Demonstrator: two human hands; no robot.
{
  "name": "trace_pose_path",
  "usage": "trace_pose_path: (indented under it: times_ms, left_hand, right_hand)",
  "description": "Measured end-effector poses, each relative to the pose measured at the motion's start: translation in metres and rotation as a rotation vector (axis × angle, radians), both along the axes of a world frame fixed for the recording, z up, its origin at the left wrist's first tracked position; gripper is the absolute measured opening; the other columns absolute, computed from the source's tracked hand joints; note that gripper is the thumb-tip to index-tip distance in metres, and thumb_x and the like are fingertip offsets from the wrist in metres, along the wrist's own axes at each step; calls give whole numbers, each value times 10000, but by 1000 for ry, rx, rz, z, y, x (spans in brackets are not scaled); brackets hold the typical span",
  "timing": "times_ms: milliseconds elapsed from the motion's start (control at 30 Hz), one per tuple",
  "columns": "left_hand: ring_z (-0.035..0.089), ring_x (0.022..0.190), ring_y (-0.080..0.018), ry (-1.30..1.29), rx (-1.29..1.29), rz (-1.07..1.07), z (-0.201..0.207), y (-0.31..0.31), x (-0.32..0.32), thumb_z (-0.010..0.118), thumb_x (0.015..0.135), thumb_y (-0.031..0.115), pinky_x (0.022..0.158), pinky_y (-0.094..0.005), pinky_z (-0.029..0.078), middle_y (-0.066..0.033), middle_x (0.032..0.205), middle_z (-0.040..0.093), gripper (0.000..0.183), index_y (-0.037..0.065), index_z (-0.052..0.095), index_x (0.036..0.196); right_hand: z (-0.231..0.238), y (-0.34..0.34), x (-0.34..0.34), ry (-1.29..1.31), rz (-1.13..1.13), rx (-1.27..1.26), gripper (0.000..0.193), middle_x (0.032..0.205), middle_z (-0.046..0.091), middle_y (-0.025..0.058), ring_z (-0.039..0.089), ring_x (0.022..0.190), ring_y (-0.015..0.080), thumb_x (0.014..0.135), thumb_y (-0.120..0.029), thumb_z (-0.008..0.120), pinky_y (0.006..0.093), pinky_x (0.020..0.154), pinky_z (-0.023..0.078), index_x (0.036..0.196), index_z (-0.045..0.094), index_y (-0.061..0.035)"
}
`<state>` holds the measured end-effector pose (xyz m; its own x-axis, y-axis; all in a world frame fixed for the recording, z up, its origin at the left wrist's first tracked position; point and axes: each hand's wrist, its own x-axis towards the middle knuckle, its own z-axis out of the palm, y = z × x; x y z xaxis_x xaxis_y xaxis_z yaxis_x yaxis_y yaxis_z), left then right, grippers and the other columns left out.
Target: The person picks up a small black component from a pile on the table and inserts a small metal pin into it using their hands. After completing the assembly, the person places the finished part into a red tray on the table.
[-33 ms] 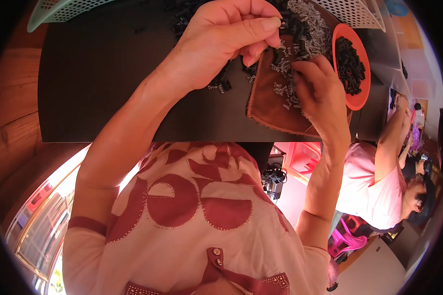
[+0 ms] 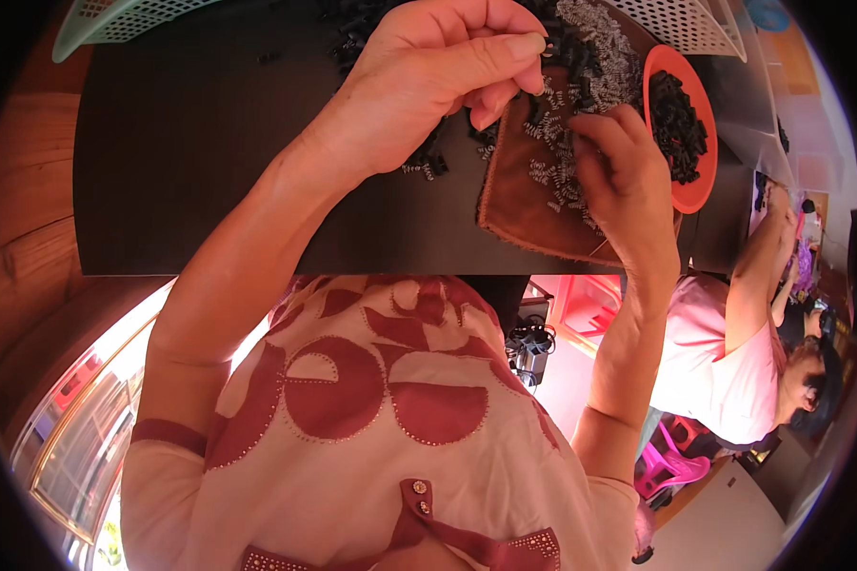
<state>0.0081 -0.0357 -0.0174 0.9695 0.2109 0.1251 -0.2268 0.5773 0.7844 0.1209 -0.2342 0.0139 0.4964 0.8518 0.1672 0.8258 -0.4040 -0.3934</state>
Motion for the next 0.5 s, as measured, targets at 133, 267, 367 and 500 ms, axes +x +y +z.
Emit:
trace_pose_path:
  times_ms: [133,267,367,500]
  left_hand:
    - [540,635,-81,76,-49,-14,5,-1,-1,587,979,149,560,-211,434,-93,870,651,199,-24,566,1076]
    - [539,626,-83,85,-48,-4,11,-3,-6,590,979,163,552,-210,432,-91,862,650,213,-27,576,1074]
    - [538,619,-85,7,-53,-24,0,1,0,585,984,178,545,-212,430,-89,852,649,216,-23,582,1066]
    - [538,614,-86,149,-56,26,11,0,-4,582,986,190,540,-213,429,-86,840,648,222,-19,586,1062]
  right_hand:
    - [-1,9,12,-77,-23,48,135,882,581,98,618,765,320,871,-91,625,403,651,487,997,674,-85]
    - [-2,18,18,-81,44,25,152,891,578,100,619,782,324,873,-111,623,417,667,489,1014,673,-86]
    - [-4,22,19,-116,78,-20,197,878,547,107,583,765,308,877,-65,618,377,680,462,1069,666,-59]
    - [0,22,21,-221,25,-76,204,890,550,112,588,787,320,878,-71,614,383,696,465,1074,665,-59]
